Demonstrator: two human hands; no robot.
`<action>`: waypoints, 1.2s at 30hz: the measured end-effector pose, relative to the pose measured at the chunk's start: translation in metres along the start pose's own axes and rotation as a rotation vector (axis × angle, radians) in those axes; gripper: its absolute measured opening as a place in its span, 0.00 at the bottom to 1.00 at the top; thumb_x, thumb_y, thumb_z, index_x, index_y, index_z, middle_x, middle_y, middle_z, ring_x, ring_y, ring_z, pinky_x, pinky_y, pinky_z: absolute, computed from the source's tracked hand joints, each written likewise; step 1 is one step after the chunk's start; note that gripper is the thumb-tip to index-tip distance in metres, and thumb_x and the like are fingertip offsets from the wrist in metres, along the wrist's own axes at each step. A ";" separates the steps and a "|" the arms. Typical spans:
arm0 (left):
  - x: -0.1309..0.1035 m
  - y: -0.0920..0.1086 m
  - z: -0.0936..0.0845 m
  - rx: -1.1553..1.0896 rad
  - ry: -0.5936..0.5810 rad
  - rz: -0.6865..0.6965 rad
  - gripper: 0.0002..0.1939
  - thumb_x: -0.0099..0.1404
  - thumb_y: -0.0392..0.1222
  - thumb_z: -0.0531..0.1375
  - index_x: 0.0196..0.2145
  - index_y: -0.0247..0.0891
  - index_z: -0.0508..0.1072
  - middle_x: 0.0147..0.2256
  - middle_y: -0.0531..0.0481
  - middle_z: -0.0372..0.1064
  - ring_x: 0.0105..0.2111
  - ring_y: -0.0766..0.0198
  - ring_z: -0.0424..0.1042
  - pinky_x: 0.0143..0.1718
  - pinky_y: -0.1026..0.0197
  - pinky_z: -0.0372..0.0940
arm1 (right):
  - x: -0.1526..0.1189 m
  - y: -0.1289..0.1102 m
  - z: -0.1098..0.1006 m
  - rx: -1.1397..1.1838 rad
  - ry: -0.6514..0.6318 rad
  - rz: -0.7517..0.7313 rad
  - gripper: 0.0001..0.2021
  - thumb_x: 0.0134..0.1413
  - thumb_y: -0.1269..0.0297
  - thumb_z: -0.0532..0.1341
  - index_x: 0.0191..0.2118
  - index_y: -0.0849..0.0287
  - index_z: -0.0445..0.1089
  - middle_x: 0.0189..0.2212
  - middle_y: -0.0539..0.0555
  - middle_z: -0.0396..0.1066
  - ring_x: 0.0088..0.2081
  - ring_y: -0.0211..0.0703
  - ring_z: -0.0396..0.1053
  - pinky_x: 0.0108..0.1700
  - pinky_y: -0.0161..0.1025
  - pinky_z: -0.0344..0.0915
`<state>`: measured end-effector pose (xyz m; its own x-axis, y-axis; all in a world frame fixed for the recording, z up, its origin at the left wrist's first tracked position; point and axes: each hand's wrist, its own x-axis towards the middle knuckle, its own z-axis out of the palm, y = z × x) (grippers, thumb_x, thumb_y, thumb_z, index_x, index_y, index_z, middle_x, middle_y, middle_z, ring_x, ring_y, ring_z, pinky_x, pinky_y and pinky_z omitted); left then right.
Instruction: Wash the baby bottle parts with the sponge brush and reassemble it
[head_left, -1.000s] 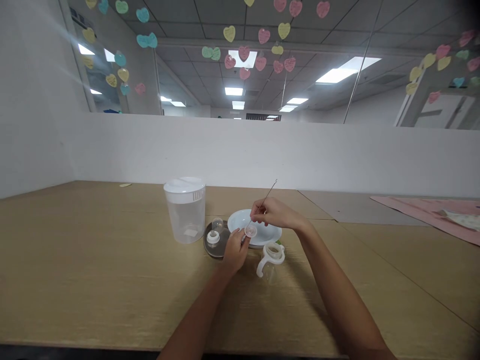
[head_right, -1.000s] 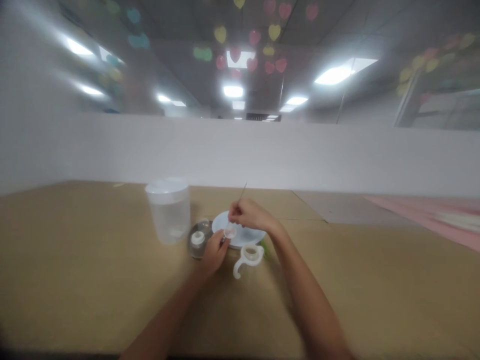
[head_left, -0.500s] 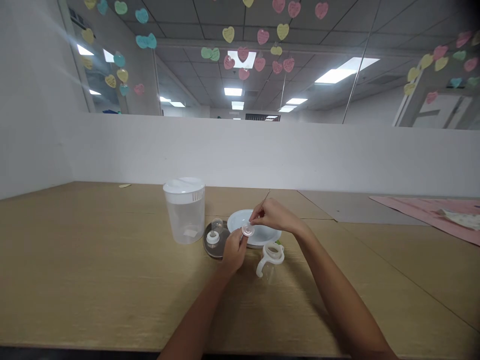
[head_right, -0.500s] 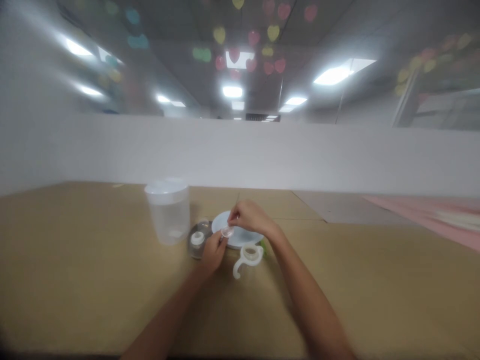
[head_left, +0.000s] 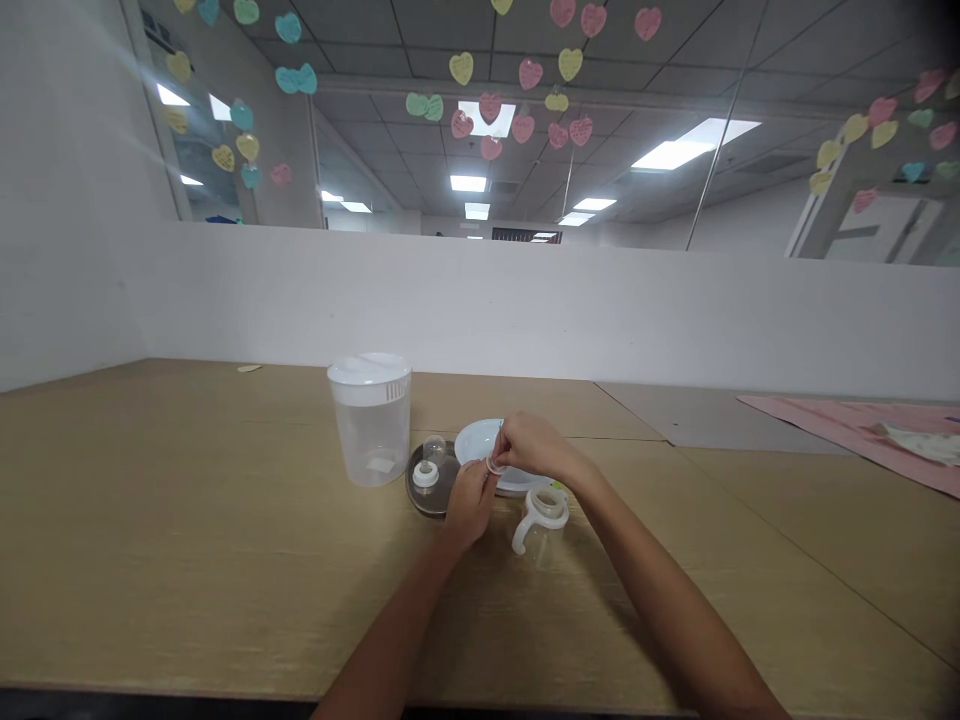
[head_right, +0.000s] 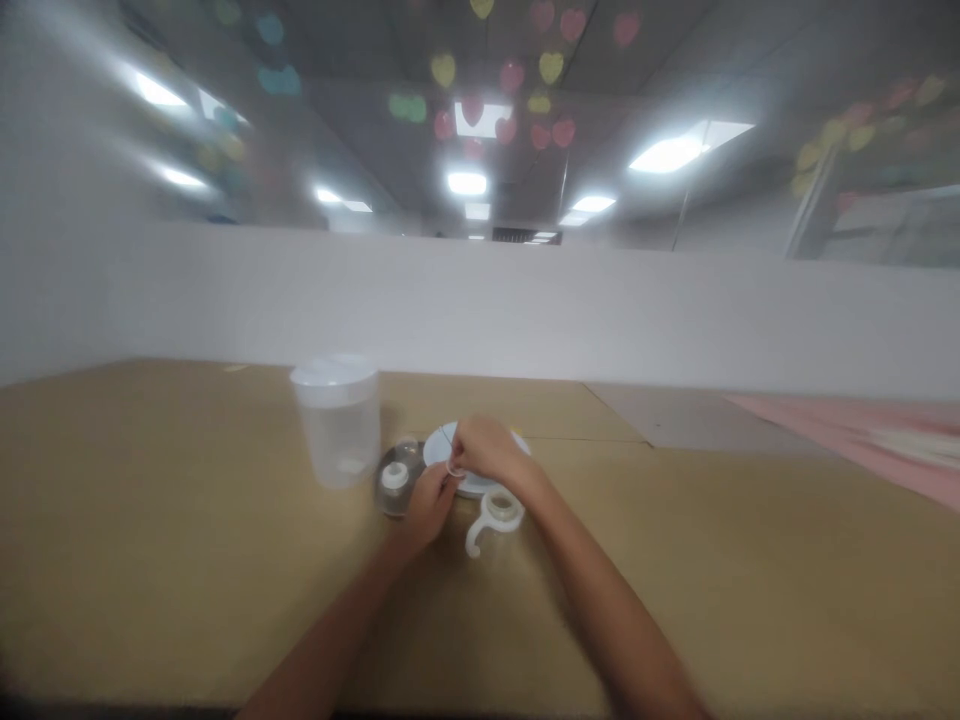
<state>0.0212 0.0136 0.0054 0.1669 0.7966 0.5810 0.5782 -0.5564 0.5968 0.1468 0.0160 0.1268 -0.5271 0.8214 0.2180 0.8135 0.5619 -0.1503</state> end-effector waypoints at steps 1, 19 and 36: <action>0.000 0.000 0.000 0.016 0.001 0.000 0.15 0.67 0.44 0.45 0.33 0.37 0.69 0.35 0.46 0.71 0.38 0.60 0.67 0.44 0.57 0.60 | 0.001 0.000 0.001 -0.007 -0.005 0.005 0.07 0.39 0.73 0.62 0.24 0.56 0.77 0.25 0.54 0.75 0.28 0.40 0.69 0.27 0.32 0.53; 0.004 -0.002 0.002 0.061 -0.005 -0.043 0.13 0.65 0.38 0.46 0.31 0.36 0.70 0.32 0.47 0.70 0.35 0.60 0.67 0.40 0.59 0.59 | -0.045 -0.048 -0.043 0.212 0.310 -0.020 0.28 0.60 0.49 0.45 0.16 0.61 0.61 0.13 0.48 0.55 0.18 0.32 0.51 0.24 0.33 0.45; 0.005 -0.005 0.006 0.040 -0.027 -0.013 0.14 0.66 0.39 0.45 0.31 0.36 0.69 0.33 0.45 0.71 0.36 0.60 0.68 0.38 0.60 0.59 | -0.038 -0.047 -0.037 0.294 0.225 -0.029 0.28 0.61 0.51 0.44 0.16 0.60 0.63 0.14 0.50 0.63 0.18 0.32 0.57 0.27 0.32 0.51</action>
<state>0.0240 0.0215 0.0023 0.1802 0.8101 0.5580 0.6116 -0.5365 0.5815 0.1374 -0.0453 0.1614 -0.4549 0.7812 0.4275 0.6765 0.6153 -0.4045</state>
